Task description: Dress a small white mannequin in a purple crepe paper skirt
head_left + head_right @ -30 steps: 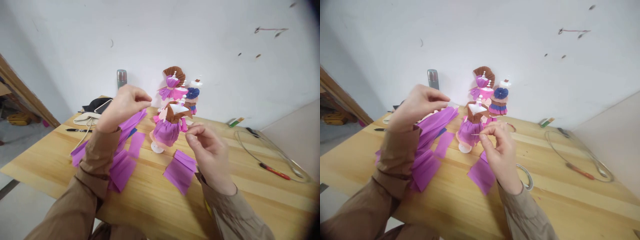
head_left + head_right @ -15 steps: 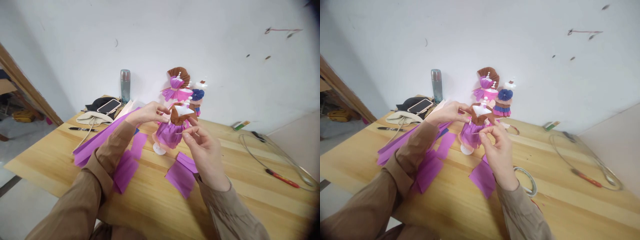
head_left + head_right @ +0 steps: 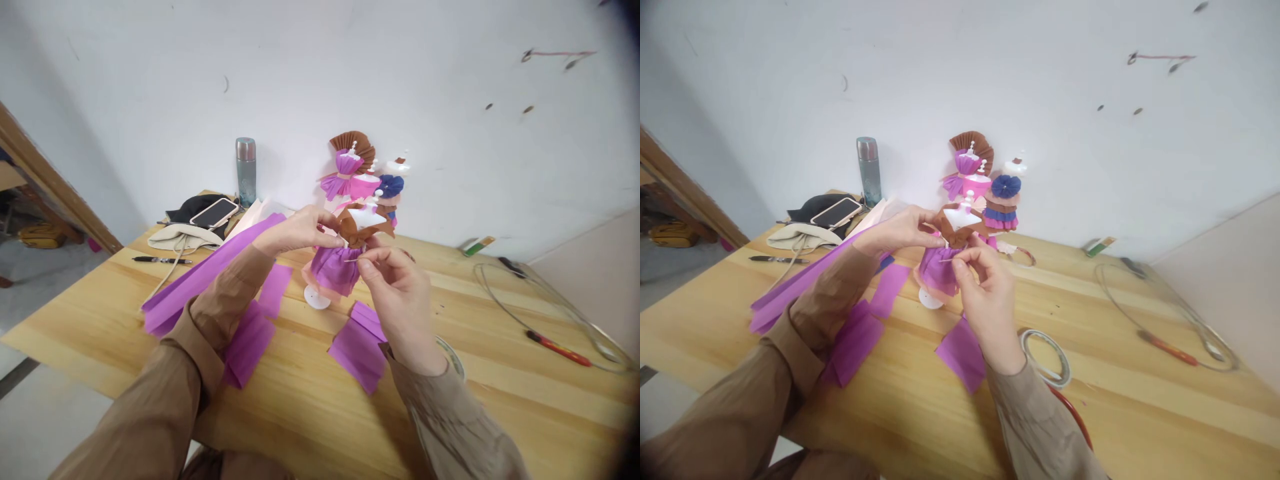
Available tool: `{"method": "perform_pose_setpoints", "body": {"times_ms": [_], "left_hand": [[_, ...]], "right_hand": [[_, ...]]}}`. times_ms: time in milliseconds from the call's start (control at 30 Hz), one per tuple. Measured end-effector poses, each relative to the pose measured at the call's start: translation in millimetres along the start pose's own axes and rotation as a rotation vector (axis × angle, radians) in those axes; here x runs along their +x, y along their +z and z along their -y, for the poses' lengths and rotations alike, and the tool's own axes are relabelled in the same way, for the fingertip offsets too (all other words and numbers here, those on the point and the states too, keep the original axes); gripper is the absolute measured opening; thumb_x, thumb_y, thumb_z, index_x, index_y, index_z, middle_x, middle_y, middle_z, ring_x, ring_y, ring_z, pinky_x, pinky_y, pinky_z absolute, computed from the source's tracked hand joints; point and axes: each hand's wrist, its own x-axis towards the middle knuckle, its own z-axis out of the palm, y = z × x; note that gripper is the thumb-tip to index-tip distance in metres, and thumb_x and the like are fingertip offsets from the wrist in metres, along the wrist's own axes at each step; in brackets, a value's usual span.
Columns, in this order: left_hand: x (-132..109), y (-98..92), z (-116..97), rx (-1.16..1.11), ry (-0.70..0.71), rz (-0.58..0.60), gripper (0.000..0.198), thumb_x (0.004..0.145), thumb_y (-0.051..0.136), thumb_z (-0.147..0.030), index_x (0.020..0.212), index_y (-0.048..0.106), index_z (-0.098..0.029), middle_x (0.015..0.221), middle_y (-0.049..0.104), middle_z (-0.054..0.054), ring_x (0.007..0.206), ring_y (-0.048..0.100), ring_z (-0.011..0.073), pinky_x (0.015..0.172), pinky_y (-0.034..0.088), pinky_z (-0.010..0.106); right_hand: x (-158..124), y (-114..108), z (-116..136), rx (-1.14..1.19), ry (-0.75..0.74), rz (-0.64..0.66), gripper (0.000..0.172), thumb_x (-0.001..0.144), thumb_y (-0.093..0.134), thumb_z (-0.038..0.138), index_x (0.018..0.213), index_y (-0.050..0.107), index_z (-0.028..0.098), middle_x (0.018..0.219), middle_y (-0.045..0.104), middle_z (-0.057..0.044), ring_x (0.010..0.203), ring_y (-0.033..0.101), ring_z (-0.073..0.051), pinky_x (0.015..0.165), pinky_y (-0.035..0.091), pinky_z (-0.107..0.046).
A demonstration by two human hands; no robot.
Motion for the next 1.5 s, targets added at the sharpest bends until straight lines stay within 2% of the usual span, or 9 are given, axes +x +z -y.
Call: {"method": "perform_pose_setpoints", "body": {"times_ms": [100,167,300,400,533,667,1167,1367,1500], "left_hand": [[-0.4,2.3,-1.3,0.016,-0.002,-0.011,0.024,0.072,0.070,-0.028,0.088,0.070,-0.010,0.085,0.070,0.003,0.081,0.062,0.0125,0.080,0.047,0.026],[-0.2,3.5,-1.1,0.023,-0.008,-0.022,0.025,0.072,0.071,-0.029,0.088,0.070,-0.010,0.086,0.069,0.003,0.082,0.062,0.0127,0.080,0.048,0.026],[1.6,4.7,1.3,0.037,-0.006,-0.020,0.029,0.072,0.072,-0.032,0.092,0.071,-0.011,0.089,0.069,0.004,0.084,0.062,0.0134,0.081,0.049,0.026],[2.7,5.1,3.4,0.053,0.017,-0.019,0.029,0.074,0.071,-0.033,0.093,0.070,-0.011,0.090,0.070,0.005,0.086,0.063,0.0139,0.083,0.050,0.027],[3.1,5.3,4.6,0.060,0.033,-0.026,0.027,0.075,0.068,-0.031,0.093,0.070,-0.012,0.095,0.072,0.006,0.092,0.065,0.0159,0.086,0.050,0.028],[2.9,4.9,4.2,0.106,0.028,-0.035,0.028,0.075,0.067,-0.032,0.094,0.071,-0.011,0.094,0.072,0.006,0.090,0.064,0.0154,0.085,0.050,0.028],[4.4,2.5,6.9,0.034,0.039,0.014,0.029,0.075,0.071,-0.031,0.095,0.070,-0.010,0.092,0.070,0.006,0.087,0.062,0.0139,0.080,0.049,0.026],[4.6,-0.3,8.4,-0.024,0.016,0.063,0.033,0.074,0.076,-0.034,0.094,0.070,-0.010,0.099,0.071,0.008,0.092,0.064,0.0159,0.087,0.049,0.030],[3.8,-0.4,5.5,-0.080,0.033,0.090,0.030,0.072,0.077,-0.032,0.091,0.070,-0.010,0.096,0.072,0.007,0.090,0.065,0.0152,0.088,0.049,0.030]], "right_hand": [[1.2,3.9,-0.9,-0.002,0.003,0.003,0.012,0.080,0.064,0.027,0.070,0.061,0.022,0.072,0.060,0.001,0.070,0.058,-0.015,0.072,0.051,-0.032],[2.5,7.9,-5.4,0.015,0.025,-0.046,0.011,0.079,0.065,0.027,0.070,0.062,0.021,0.073,0.061,0.000,0.069,0.058,-0.015,0.072,0.052,-0.033],[5.3,16.2,-17.0,-0.003,0.014,-0.209,0.011,0.076,0.067,0.028,0.068,0.065,0.021,0.075,0.066,-0.003,0.087,0.066,-0.021,0.079,0.053,-0.037],[6.6,19.5,-21.7,-0.019,0.010,-0.262,0.012,0.076,0.066,0.029,0.067,0.065,0.021,0.077,0.069,-0.004,0.097,0.068,-0.024,0.081,0.053,-0.038],[7.4,20.5,-21.2,-0.015,0.029,-0.281,0.012,0.075,0.066,0.028,0.066,0.065,0.020,0.088,0.074,-0.007,0.100,0.070,-0.025,0.081,0.055,-0.038],[8.7,21.1,-19.6,-0.022,0.045,-0.292,0.012,0.074,0.066,0.027,0.064,0.064,0.020,0.093,0.075,-0.008,0.098,0.070,-0.024,0.078,0.057,-0.037],[9.1,19.0,-22.5,-0.037,0.073,-0.295,0.012,0.073,0.065,0.027,0.064,0.063,0.020,0.095,0.075,-0.010,0.097,0.070,-0.025,0.075,0.056,-0.037],[9.6,19.2,-21.2,-0.060,0.036,-0.297,0.012,0.073,0.065,0.026,0.064,0.062,0.020,0.091,0.073,-0.009,0.096,0.069,-0.024,0.072,0.056,-0.035],[9.6,18.6,-21.7,-0.060,0.047,-0.296,0.011,0.073,0.065,0.027,0.064,0.063,0.020,0.092,0.073,-0.009,0.096,0.069,-0.024,0.073,0.056,-0.036]]}}
